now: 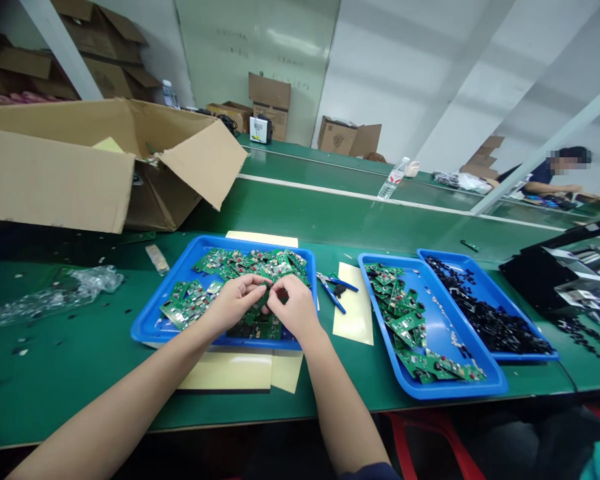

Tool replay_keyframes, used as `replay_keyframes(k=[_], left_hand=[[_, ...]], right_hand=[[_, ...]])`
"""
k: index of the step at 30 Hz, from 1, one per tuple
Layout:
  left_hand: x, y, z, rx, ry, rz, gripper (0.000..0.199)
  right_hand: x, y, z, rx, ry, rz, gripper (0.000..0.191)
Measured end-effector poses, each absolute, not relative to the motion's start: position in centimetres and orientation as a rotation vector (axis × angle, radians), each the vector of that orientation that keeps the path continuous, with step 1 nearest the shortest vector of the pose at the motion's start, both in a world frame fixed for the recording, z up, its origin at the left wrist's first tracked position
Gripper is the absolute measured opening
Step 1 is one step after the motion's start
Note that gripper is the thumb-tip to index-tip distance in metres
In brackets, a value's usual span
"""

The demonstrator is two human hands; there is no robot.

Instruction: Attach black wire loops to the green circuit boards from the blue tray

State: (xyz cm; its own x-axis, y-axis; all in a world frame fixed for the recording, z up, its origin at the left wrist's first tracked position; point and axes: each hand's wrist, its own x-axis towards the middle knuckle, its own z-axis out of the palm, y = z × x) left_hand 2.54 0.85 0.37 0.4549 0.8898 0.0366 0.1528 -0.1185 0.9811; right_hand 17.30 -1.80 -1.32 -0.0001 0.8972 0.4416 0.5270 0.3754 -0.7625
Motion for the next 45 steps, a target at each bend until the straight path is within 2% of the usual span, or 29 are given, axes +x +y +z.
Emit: replay_keyframes(k=[2, 6, 12, 19, 24, 32, 35, 39, 42, 45], left_hand=[[2.5, 0.8, 0.5, 1.536, 0.913, 0.851, 0.023], [2.3, 1.0, 0.7, 1.425, 0.901, 0.955, 0.030], [2.4, 1.1, 0.9, 1.349, 0.907, 0.977, 0.034], [2.5, 1.0, 0.8, 1.262, 0.851, 0.972, 0.028], [2.6, 0.8, 1.2, 1.312, 0.868, 0.956, 0.032], [2.3, 0.9, 1.4, 1.399, 0.799, 0.776, 0.030], [2.0, 1.1, 1.2, 1.469, 0.744, 0.718, 0.027], [1.7, 1.5, 1.0, 1.598, 0.868, 0.894, 0.029], [1.5, 1.7, 1.0, 1.672, 1.014, 1.069, 0.035], [1.5, 1.7, 1.0, 1.768, 1.049, 1.104, 0.037]], right_hand=[[17.5, -1.7, -1.4, -1.297, -1.575, 0.548, 0.003], [17.8, -1.7, -1.3, -1.260, -1.343, 0.701, 0.032], [17.7, -1.9, -0.8, -1.215, -1.487, 0.665, 0.011], [17.7, -1.9, -0.8, -1.222, -1.548, 0.565, 0.014], [18.1, -1.7, -0.8, -1.252, -1.582, 0.356, 0.013], [17.9, -1.7, -1.1, -1.193, -1.643, 0.172, 0.014], [17.8, -1.6, -1.3, -1.180, -1.585, 0.175, 0.016], [18.1, -1.5, -1.3, -1.192, -1.341, 0.234, 0.035], [18.1, -1.6, -1.1, -1.234, -1.217, 0.306, 0.024], [17.6, -1.8, -1.0, -1.257, -1.320, 0.462, 0.012]])
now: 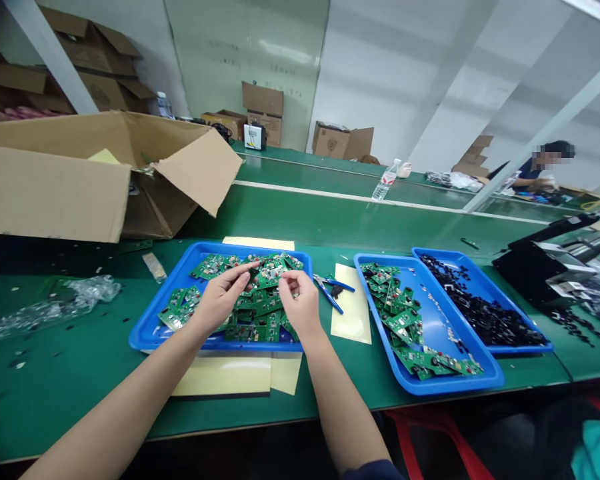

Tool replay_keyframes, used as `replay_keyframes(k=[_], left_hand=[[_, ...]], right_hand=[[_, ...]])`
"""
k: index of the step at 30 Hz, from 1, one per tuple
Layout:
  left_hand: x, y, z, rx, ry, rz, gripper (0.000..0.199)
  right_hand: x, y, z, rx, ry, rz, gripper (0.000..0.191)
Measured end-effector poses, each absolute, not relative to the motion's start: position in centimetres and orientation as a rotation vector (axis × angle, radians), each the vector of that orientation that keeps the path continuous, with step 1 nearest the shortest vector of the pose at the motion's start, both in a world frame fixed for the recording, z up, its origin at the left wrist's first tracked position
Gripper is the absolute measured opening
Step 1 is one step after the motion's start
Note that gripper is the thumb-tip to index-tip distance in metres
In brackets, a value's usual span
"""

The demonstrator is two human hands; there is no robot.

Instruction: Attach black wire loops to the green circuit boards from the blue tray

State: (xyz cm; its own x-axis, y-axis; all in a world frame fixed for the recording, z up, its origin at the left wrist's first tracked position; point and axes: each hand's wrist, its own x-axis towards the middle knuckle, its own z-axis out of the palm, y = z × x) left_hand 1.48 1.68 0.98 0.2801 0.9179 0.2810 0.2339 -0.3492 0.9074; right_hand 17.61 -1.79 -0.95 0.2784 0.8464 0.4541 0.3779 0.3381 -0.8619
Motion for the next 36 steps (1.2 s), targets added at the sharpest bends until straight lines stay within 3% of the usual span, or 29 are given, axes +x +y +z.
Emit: replay_keyframes(k=[10, 15, 23, 36], left_hand=[[1.7, 1.4, 0.7, 2.005, 0.822, 0.909, 0.033], [1.6, 1.5, 0.4, 1.964, 0.880, 0.862, 0.039], [1.6, 1.9, 0.1, 1.942, 0.900, 0.848, 0.033], [1.3, 1.9, -0.1, 2.439, 0.831, 1.322, 0.027]], right_hand=[[17.4, -1.7, -1.1, -1.213, -1.295, 0.648, 0.014], [17.5, -1.8, -0.9, -1.201, -1.394, 0.517, 0.010], [18.1, -1.7, -0.8, -1.068, -1.682, 0.304, 0.012], [17.3, -1.6, -0.6, -1.066, -1.140, 1.359, 0.034]])
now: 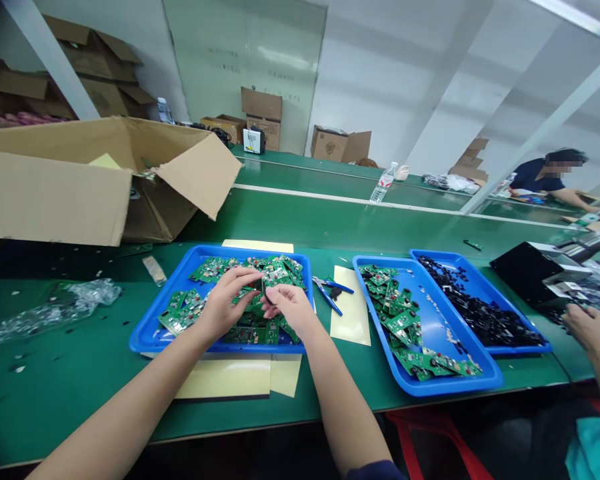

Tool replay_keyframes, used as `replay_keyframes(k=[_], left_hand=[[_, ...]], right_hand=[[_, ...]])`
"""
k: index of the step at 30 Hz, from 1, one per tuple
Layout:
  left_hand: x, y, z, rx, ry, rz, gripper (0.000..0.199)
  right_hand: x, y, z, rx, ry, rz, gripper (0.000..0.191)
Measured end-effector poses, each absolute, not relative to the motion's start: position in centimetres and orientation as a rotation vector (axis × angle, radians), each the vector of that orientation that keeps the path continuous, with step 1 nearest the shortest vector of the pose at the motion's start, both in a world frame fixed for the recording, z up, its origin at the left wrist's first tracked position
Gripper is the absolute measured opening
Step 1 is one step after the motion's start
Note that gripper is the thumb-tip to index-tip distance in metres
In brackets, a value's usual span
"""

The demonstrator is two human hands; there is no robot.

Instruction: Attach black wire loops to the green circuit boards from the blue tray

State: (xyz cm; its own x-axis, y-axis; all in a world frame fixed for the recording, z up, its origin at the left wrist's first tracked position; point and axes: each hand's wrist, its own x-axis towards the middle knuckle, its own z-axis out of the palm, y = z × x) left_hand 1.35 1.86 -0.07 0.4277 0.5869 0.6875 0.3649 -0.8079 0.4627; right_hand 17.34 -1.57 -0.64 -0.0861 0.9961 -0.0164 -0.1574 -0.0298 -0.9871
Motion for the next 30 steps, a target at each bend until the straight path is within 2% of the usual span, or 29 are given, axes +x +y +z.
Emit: replay_keyframes(k=[11, 17, 20, 26, 30], left_hand=[[1.3, 1.9, -0.3, 2.253, 0.824, 1.232, 0.029], [1.2, 1.9, 0.2, 2.077, 0.750, 1.046, 0.030], [1.2, 1.7, 0.6, 1.979, 0.766, 0.962, 0.030], [1.2, 1.7, 1.0, 1.626, 0.766, 0.794, 0.037], [1.1, 2.0, 0.7, 1.390, 0.800, 0.832, 0.045]], right_hand=[[17.5, -1.8, -0.2, -0.931, -1.027, 1.670, 0.023], [17.6, -1.5, -0.4, -0.974, -1.046, 1.652, 0.023], [17.5, -1.4, -0.5, -1.009, -1.066, 1.540, 0.023], [17.1, -1.6, -0.8, -1.196, -1.208, 1.003, 0.017], [16.9, -1.8, -0.7, -1.198, -1.211, 0.859, 0.022]])
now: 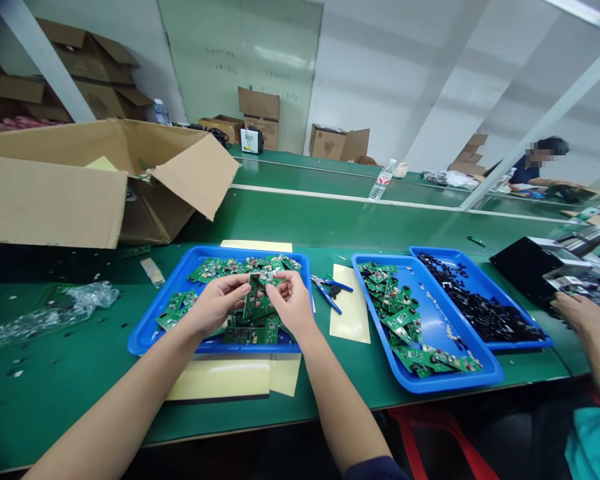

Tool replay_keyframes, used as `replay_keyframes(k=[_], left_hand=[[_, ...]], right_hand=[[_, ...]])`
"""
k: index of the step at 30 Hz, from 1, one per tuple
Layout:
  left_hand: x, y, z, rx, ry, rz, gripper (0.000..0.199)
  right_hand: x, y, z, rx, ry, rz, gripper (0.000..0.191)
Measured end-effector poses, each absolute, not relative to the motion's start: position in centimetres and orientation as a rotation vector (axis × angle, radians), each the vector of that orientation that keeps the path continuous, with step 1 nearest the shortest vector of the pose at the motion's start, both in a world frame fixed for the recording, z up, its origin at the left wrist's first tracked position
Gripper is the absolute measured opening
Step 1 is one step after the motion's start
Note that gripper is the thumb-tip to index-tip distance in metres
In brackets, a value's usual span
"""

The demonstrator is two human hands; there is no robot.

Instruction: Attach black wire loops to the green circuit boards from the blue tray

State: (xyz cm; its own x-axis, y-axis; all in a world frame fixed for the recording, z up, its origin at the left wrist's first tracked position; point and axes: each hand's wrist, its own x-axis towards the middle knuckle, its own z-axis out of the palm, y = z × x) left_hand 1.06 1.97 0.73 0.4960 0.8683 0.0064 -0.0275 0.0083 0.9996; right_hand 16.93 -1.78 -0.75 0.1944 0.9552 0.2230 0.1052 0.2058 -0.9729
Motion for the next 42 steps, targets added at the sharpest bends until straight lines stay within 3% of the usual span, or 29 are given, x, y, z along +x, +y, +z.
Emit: replay_keyframes(k=[22, 33, 42], left_hand=[[1.4, 2.1, -0.3, 1.269, 0.898, 0.899, 0.047], [1.6, 1.6, 0.5, 1.230, 0.788, 0.803, 0.047], [1.4, 1.6, 1.3, 1.492, 0.683, 0.739, 0.032]], right_hand=[[16.6, -2.4, -0.2, -1.103, -1.583, 0.485, 0.009], [17.3, -1.7, -0.9, -1.286, -1.420, 0.521, 0.009], [18.0, -1.5, -1.0, -1.155, -1.585, 0.119, 0.012]])
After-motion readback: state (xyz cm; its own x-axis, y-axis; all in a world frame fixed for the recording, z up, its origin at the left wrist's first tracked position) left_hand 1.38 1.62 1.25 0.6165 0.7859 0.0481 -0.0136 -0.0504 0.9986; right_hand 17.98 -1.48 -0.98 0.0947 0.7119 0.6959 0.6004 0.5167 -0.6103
